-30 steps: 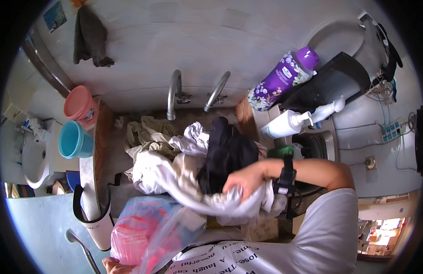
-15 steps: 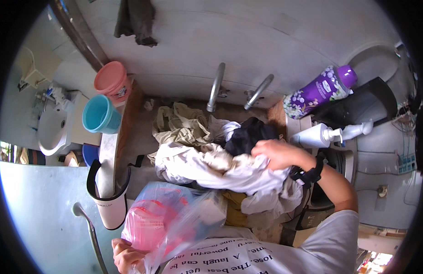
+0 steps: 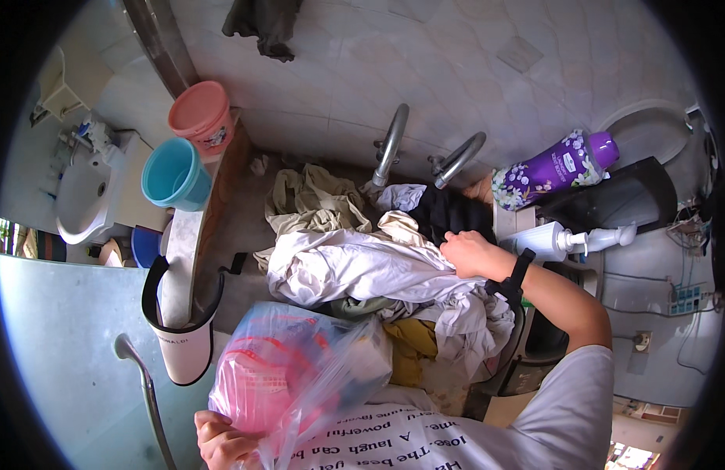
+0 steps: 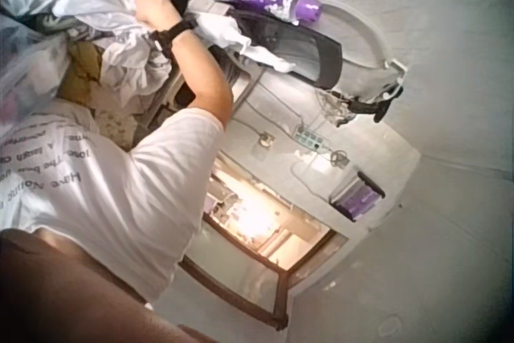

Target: The person moves laundry items from a washing machine and a counter, gathers small plastic containers and a bag of laundry powder, and places them together.

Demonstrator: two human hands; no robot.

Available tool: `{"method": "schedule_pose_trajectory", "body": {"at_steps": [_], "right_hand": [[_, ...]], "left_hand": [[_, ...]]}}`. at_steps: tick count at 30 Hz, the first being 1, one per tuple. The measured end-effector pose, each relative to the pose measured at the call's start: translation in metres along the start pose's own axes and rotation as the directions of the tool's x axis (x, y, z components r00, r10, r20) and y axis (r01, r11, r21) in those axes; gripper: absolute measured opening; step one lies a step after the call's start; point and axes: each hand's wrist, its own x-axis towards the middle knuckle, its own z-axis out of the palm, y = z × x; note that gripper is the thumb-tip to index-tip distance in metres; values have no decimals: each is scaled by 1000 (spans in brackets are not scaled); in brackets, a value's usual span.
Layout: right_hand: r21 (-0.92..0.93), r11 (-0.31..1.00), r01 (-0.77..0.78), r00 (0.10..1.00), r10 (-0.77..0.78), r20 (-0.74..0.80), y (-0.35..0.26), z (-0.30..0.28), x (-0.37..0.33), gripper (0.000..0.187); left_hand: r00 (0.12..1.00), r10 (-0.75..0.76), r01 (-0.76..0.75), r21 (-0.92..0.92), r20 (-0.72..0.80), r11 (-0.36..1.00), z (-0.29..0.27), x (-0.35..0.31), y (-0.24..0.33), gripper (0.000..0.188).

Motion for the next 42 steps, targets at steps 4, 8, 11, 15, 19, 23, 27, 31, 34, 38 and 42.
{"method": "schedule_pose_trajectory", "body": {"at_steps": [4, 8, 11, 15, 19, 23, 27, 31, 34, 38, 42], "right_hand": [[-2, 1000, -31, 997, 31, -72, 6, -9, 2, 18], [-67, 992, -110, 981, 97, -168, 14, -17, 3, 15], [-43, 973, -229, 955, 216, -201, 26, -10, 9, 16], [-14, 964, -265, 951, 258, -172, 18, -19, 7, 23], [66, 986, -152, 974, 160, -159, -7, -50, 5, 29], [157, 988, 9, 997, 3, -78, -33, -105, 4, 35], [280, 935, 216, 976, -211, -48, -50, -177, 7, 36], [266, 907, 328, 944, -322, -65, -72, -276, 36, 36], [65, 988, 139, 989, -142, 40, -104, -332, 68, 38], [-107, 803, 586, 727, -579, -369, -113, -319, 152, 23], [-118, 977, 178, 975, -191, -115, -165, -255, 275, 24]], "left_hand": [[1000, 4, -4, 0, 3, 1000, -3, -2, 1, 25], [1000, -3, 3, -6, 2, 1000, -8, -7, 5, 25], [1000, 1, -1, -16, 0, 1000, -11, -10, 6, 25], [1000, 4, -4, -32, 0, 999, -13, -16, 5, 26], [1000, 10, -10, -38, -9, 999, -15, -20, 4, 26], [999, 26, -27, -37, -26, 999, -19, -25, 5, 26], [998, 44, -46, -38, -46, 998, -14, -25, 3, 27], [998, 62, -63, -19, -22, 998, -22, -21, 5, 25], [997, 74, -74, -29, -2, 997, -19, -15, 1, 22], [998, 63, -63, -6, -19, 998, -27, -11, 12, 24], [996, 51, -47, -46, 78, 998, -31, -7, 0, 28]]}}
